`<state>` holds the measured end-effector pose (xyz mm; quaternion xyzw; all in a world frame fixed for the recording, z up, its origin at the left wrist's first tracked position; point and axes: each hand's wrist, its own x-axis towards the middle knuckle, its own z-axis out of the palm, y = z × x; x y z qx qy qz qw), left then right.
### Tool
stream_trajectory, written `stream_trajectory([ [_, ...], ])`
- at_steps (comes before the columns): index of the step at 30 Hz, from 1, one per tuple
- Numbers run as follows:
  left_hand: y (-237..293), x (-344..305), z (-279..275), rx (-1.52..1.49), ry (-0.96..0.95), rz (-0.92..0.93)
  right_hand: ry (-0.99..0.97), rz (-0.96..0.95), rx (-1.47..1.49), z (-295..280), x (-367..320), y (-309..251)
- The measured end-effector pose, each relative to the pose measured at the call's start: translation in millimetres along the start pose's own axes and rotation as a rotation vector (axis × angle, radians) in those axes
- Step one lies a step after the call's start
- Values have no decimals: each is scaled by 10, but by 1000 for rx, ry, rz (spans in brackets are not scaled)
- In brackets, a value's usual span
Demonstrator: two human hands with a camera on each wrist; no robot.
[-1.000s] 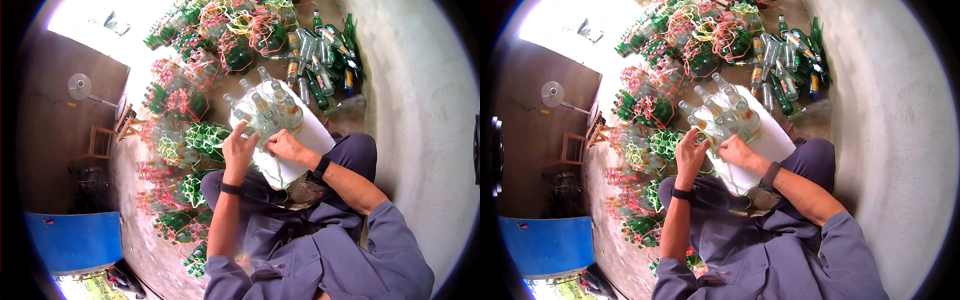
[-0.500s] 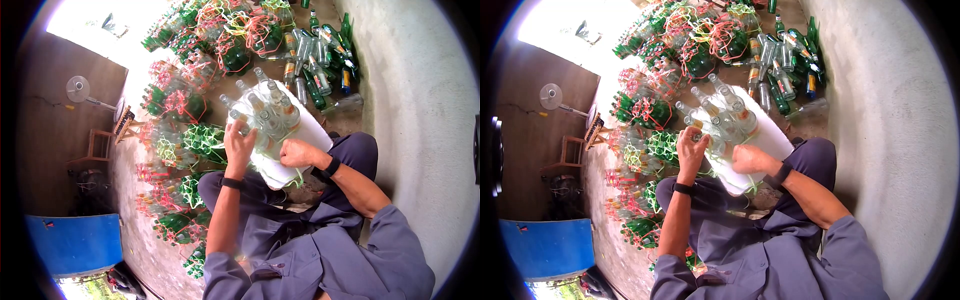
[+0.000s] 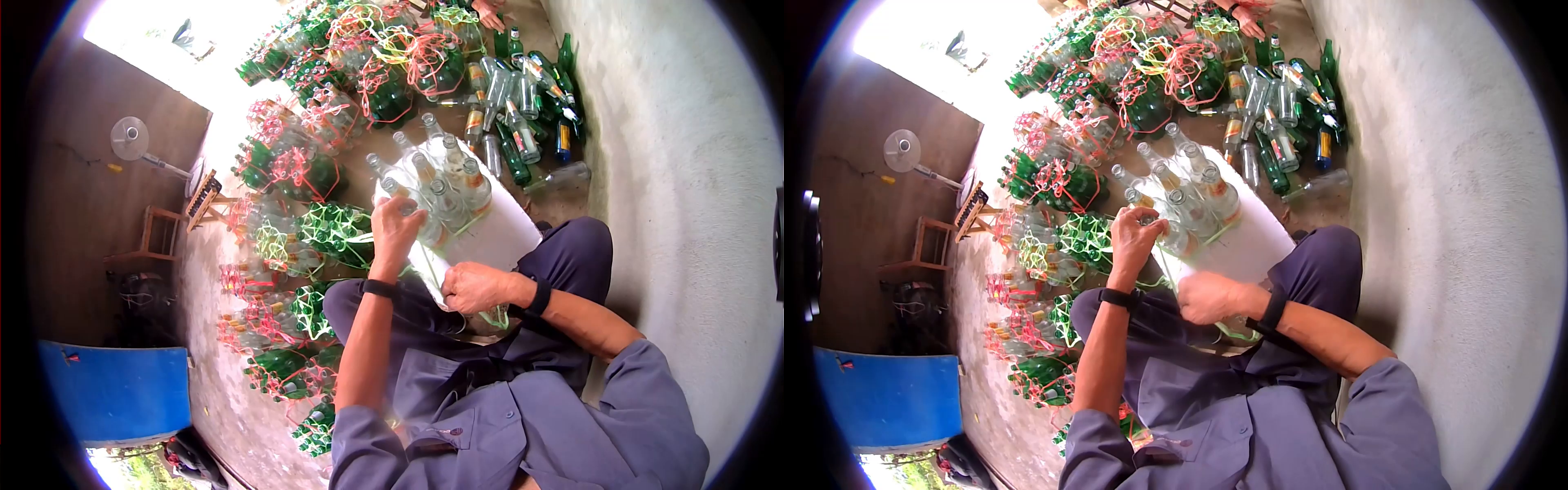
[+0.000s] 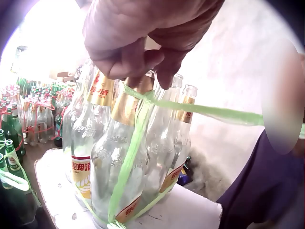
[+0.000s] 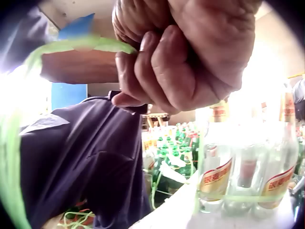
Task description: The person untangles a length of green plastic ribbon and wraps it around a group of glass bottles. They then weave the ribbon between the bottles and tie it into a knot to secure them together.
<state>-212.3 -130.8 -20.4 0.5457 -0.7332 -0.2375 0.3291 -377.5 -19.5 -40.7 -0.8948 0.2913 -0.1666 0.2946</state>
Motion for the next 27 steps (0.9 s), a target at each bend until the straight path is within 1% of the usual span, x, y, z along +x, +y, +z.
stream_trajectory([
  [1,5,0,2,43,3,16,-2,0,-4,74,41,-33],
  [3,9,-2,13,82,5,35,164,-142,18,219,134,-96],
  [4,3,0,13,64,-11,23,178,-132,81,238,156,-94],
  [5,-11,0,0,46,-23,9,175,-136,77,254,157,-55],
  [6,-37,-1,-17,46,-15,8,104,-105,148,254,144,-14],
  [7,-58,10,-27,-25,-85,-74,33,-74,219,255,124,21],
  [8,-74,17,-24,-99,-157,-155,-45,-36,99,264,94,47],
  [9,-88,0,-16,-102,-153,-154,-48,-37,96,270,67,64],
  [11,-121,-91,6,10,3,-21,-7,104,448,311,30,87],
  [12,-125,-130,7,49,14,-29,-11,102,446,266,38,42],
  [13,-125,-192,9,50,19,-32,0,142,469,220,34,-8],
  [14,-120,-268,13,45,38,-56,11,180,492,168,34,-61],
  [15,-110,-336,7,40,58,-81,6,175,491,112,46,-117],
  [16,-80,-391,-18,8,-8,-185,-9,250,536,53,60,-175],
  [17,-95,-458,-13,2,-14,-211,-27,326,579,5,70,-220],
  [18,-131,-516,-10,-37,-22,-213,-36,323,575,-32,79,-255],
  [20,-204,-600,6,-78,-24,-218,-48,376,621,-75,96,-305],
  [22,164,-645,-183,-481,-246,-526,-58,381,636,-83,101,-324],
  [25,110,-669,-150,-475,-205,-521,-77,379,662,-96,121,-272],
  [27,-132,-667,-34,-493,-172,-506,-92,370,673,-169,135,-210],
])
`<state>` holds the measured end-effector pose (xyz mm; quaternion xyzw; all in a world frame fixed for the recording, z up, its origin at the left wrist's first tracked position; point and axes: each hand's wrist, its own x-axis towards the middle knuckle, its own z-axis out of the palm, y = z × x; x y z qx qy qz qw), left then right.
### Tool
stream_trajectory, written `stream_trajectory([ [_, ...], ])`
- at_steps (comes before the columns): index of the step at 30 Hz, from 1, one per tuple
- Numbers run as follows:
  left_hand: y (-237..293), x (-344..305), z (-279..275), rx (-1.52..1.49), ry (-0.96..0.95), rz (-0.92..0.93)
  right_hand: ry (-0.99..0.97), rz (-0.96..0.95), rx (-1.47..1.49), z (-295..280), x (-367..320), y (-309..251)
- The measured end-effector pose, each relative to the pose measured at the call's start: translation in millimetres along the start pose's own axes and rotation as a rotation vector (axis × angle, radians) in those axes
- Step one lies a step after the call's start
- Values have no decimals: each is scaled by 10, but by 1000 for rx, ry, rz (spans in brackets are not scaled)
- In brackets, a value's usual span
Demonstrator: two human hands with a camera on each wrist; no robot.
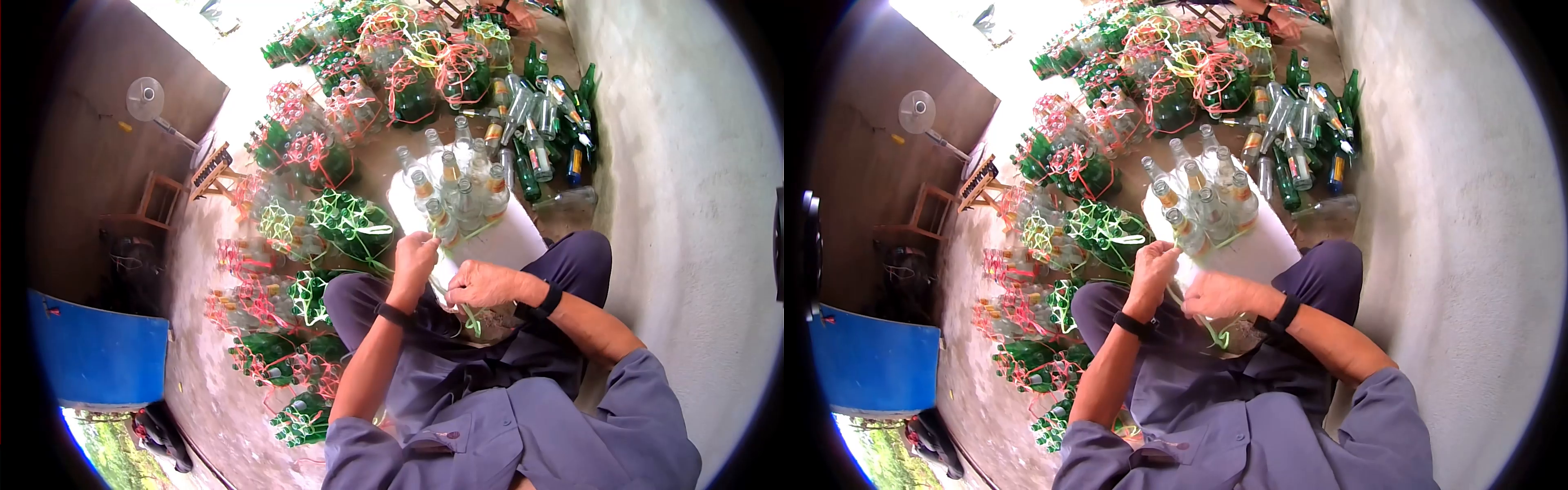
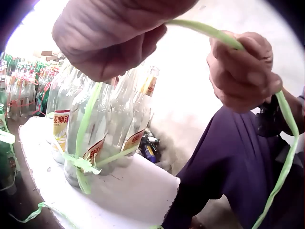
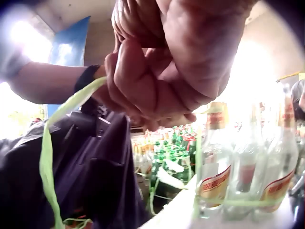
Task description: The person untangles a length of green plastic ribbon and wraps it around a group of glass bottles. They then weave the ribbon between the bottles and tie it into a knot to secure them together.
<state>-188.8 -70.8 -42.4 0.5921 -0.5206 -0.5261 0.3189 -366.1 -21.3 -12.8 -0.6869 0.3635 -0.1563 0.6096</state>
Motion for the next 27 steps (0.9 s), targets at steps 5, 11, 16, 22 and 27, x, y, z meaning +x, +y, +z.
stream_trajectory([
  [5,-177,107,-138,15,19,113,282,-81,-420,-377,86,-199],
  [11,-206,241,-349,-11,9,106,627,-113,-706,-554,450,-267],
  [16,-81,327,-509,41,-25,116,562,-27,-922,-517,731,-322],
  [22,-137,649,-484,349,172,323,463,-71,-1015,-631,825,-292],
  [27,13,834,-408,542,360,377,413,-119,-1073,-690,845,-313],
])
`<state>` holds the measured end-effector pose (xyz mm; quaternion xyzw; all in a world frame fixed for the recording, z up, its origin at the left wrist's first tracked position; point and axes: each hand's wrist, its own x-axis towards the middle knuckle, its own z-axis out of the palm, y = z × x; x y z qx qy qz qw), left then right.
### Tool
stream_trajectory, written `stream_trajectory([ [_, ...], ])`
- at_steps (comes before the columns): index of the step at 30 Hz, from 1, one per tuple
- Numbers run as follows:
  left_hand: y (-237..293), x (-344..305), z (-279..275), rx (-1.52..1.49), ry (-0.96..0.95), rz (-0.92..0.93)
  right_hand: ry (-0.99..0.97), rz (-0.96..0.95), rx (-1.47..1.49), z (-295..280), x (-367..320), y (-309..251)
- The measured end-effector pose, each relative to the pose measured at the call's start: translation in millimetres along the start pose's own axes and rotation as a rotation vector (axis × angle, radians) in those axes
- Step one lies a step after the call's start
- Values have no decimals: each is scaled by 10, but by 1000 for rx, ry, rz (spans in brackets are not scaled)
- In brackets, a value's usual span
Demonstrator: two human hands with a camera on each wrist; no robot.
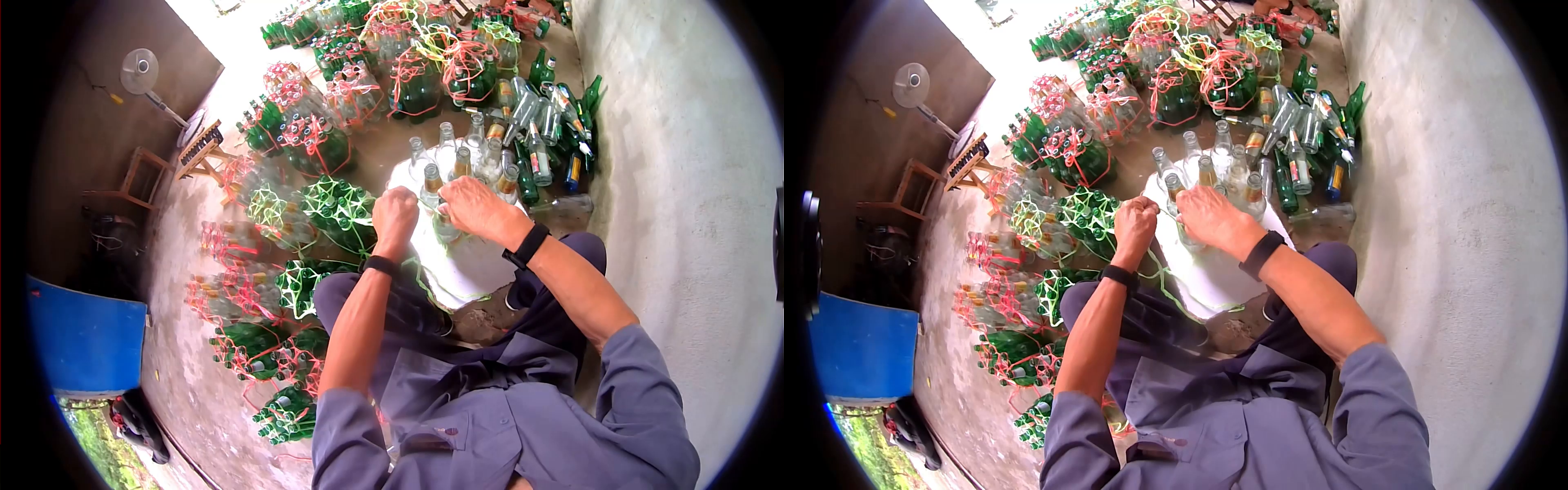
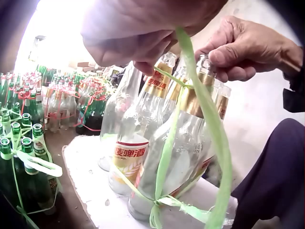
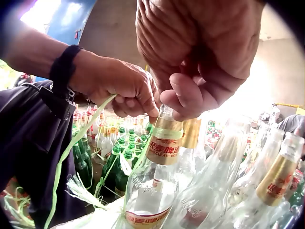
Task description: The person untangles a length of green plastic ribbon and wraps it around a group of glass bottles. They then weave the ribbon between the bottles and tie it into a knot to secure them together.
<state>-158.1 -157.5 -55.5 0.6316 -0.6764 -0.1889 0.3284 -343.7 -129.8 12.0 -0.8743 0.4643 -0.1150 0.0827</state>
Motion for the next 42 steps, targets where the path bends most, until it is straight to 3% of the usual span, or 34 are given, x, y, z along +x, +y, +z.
stream_trajectory([
  [11,-15,-178,-87,121,-72,-109,-31,14,-29,-73,28,-56],
  [17,149,-494,-435,5,-190,50,4,21,-7,-19,8,-47],
  [21,300,-834,-310,55,-203,157,20,40,2,17,26,-43],
  [28,719,-1087,78,-112,-108,62,87,29,20,25,41,-12],
  [33,681,-1039,178,-149,-109,78,33,23,13,22,42,-13],
  [35,446,-897,45,27,-217,200,65,-1,0,11,5,6],
  [37,189,-675,-259,264,-147,169,101,-15,-6,37,-13,32],
  [40,67,-370,-577,92,-160,100,72,-20,15,99,38,26],
  [42,33,-282,-577,205,-87,220,7,39,-14,84,74,-81],
])
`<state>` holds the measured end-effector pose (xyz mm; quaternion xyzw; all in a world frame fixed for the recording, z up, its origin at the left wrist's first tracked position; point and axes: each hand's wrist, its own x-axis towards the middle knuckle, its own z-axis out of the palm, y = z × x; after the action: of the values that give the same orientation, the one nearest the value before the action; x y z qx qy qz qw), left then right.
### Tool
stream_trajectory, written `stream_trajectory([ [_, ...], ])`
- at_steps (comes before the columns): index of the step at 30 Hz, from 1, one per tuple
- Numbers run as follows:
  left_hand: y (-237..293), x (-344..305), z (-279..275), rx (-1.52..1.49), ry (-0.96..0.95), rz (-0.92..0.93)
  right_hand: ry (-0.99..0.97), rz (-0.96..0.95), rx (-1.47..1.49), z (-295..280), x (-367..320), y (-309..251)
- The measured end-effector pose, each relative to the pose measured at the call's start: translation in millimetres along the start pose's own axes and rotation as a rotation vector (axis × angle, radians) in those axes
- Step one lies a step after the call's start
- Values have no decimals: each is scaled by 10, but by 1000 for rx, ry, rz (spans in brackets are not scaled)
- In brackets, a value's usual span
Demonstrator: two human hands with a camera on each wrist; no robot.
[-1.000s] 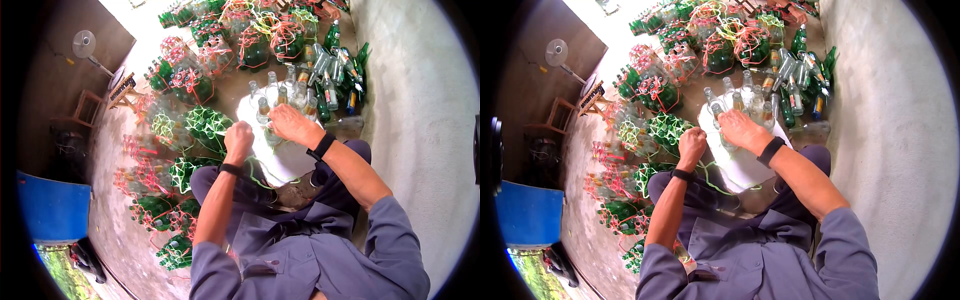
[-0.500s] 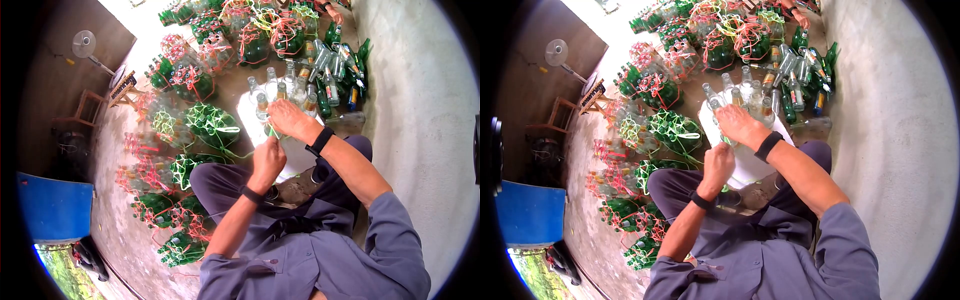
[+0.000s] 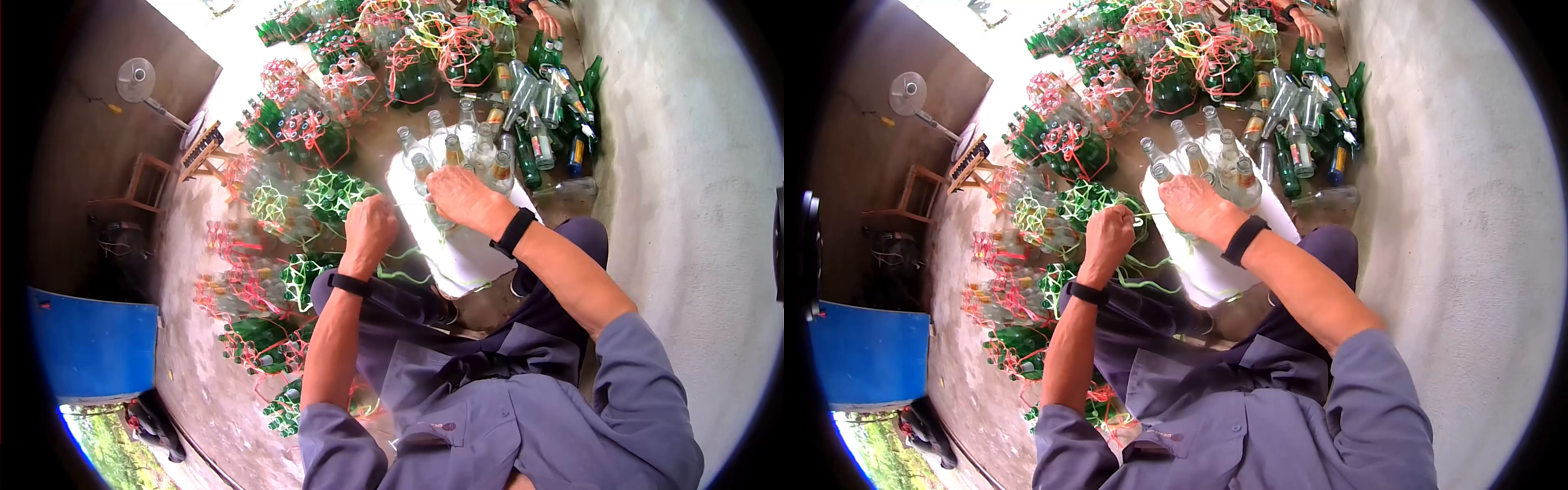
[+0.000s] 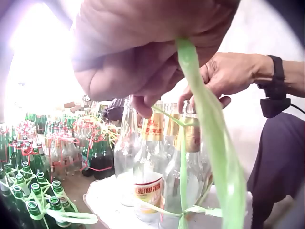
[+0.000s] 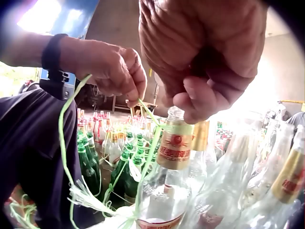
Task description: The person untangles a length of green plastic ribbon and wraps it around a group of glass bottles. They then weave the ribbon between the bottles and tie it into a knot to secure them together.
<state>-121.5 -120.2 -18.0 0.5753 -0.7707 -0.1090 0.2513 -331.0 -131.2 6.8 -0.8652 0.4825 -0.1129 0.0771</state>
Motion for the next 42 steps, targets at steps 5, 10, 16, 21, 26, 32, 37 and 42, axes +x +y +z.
stream_trajectory([
  [5,52,-10,43,46,-113,-98,103,-18,42,-68,-86,80],
  [10,221,-318,11,-2,-170,3,15,17,-4,-136,-68,30],
  [16,678,-693,87,-79,-172,25,11,8,-32,-39,-81,84],
  [21,861,-969,-80,-190,-154,58,96,-90,23,66,-131,227],
  [26,1016,-1135,-213,-333,-252,18,188,-34,116,17,-350,135],
  [32,1087,-1136,-358,-482,-307,18,106,-285,262,-170,-832,-64],
  [37,1074,-934,-609,-860,-460,-222,218,-369,419,-117,-1061,-141],
  [42,980,-705,-1003,-865,-488,-255,326,-224,528,-158,-1074,-80],
])
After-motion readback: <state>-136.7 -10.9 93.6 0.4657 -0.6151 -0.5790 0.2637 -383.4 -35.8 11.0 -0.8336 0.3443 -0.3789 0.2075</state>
